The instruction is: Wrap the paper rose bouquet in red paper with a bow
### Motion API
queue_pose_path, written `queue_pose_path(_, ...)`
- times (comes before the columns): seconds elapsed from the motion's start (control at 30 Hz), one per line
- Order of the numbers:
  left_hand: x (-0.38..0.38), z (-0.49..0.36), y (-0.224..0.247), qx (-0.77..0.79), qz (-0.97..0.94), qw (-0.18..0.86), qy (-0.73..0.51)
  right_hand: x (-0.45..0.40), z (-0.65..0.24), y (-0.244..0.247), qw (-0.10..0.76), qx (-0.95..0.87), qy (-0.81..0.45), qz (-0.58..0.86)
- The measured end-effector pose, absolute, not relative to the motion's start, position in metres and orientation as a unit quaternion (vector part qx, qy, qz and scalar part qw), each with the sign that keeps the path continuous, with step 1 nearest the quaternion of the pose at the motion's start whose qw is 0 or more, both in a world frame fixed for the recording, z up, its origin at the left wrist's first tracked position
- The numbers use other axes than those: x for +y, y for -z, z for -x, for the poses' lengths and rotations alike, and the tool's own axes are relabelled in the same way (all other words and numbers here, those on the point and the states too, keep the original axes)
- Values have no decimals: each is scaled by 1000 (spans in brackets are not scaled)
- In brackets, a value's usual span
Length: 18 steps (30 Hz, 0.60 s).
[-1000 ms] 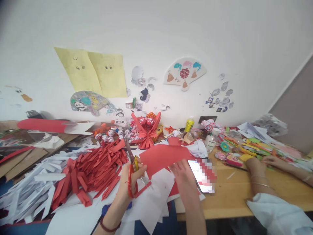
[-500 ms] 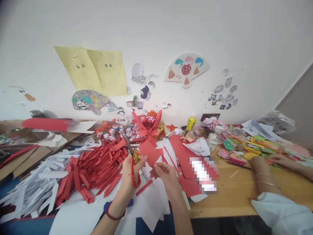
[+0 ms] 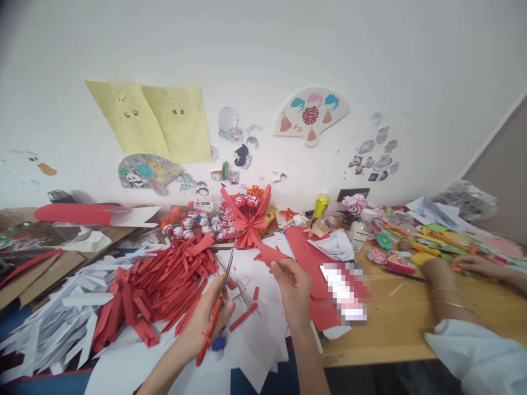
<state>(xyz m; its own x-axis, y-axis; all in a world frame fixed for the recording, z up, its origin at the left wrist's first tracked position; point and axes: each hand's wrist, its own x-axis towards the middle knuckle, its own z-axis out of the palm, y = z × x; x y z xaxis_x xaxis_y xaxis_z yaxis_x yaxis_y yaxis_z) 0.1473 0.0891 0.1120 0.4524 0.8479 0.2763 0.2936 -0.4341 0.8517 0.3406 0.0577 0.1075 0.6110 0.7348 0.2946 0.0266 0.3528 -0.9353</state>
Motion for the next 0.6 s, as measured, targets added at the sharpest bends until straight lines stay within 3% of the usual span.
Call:
queue_pose_path(0.13,82,-142,-112,430,-790,338,-278,57,-338,-115,752,-378,-171,513)
queue_pose_path(0.27,83,-144,-119,420,-793,395,-198,55,-331,-118,751,-386,-145,517)
queue_pose_path(0.6,84,-151,-139,421,-810,353,-203,53,-319,-111,771,-365,-191,486)
